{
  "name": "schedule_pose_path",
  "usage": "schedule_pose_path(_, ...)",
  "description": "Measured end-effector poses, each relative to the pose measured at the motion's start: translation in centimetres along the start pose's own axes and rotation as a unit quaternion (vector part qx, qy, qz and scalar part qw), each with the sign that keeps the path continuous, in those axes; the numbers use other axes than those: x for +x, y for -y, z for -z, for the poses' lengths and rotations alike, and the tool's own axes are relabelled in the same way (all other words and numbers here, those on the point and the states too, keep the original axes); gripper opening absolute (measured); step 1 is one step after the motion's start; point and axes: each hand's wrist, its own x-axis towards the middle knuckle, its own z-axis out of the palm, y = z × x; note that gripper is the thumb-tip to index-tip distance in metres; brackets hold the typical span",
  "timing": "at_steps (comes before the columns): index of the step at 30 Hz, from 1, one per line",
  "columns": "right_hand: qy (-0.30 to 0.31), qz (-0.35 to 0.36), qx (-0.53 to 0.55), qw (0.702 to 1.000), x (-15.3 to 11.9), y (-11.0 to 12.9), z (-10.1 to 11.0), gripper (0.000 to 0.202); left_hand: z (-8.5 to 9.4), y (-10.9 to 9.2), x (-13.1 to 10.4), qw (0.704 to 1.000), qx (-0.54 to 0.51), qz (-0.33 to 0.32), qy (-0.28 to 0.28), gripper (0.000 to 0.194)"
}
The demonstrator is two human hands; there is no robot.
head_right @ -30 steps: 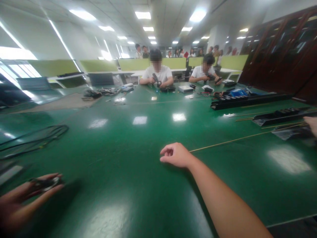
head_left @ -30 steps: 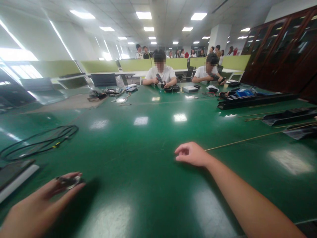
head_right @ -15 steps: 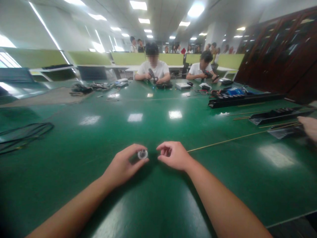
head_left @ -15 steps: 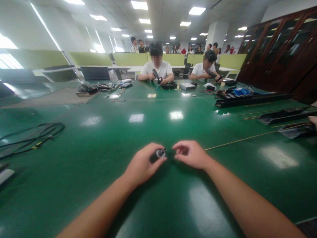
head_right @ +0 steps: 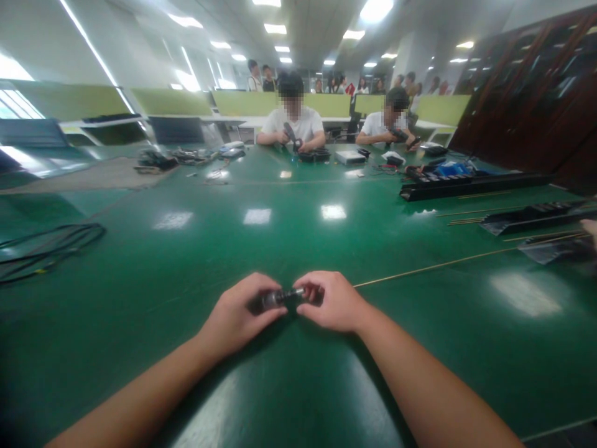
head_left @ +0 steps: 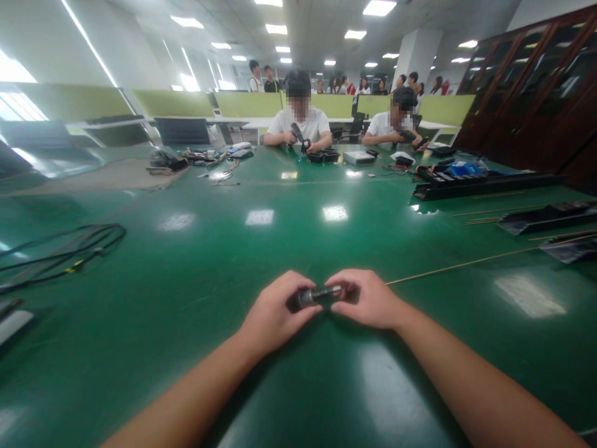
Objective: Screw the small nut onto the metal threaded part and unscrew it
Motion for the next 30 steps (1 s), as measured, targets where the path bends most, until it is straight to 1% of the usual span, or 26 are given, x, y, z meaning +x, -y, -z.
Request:
schedule_pose_path(4, 0.005, 0.002, -0.015, 1.000, -0.06, 0.27, 0.10, 0.031, 0.03, -0.10, 0.03, 1.000, -0.013, -0.027, -0.006, 0.020)
schedule_pose_path(9, 0.009, 0.016, -0.034, 0.999, -0.04, 0.60, 0.15, 0.026, -0.09, -0.05, -0.01, 0.999, -0.018, -0.028, 0.000, 0.019)
schedule_pose_path(14, 0.010, 0.033, -0.035, 0.999, -0.09, 0.88, 0.06, 0.024, -0.12, -0.09, -0.03, 0.999, -0.024, -0.029, -0.005, 0.025)
schedule_pose_path(17, 0.010, 0.043, -0.035, 0.998, -0.13, 0.97, 0.02, 0.023, -0.16, -0.22, -0.03, 0.999, -0.029, -0.033, 0.001, 0.020)
schedule_pose_path(24, 0.007, 0.046, -0.036, 0.998, -0.14, 1.04, -0.03, 0.020, -0.38, -0.59, -0.04, 0.998, -0.028, -0.051, 0.006, 0.018)
schedule_pose_path(30, 0.012, 0.040, -0.037, 0.998, -0.17, 1.00, -0.10, 0.019, -0.49, -0.43, -0.09, 0.998, -0.021, -0.052, 0.007, 0.019)
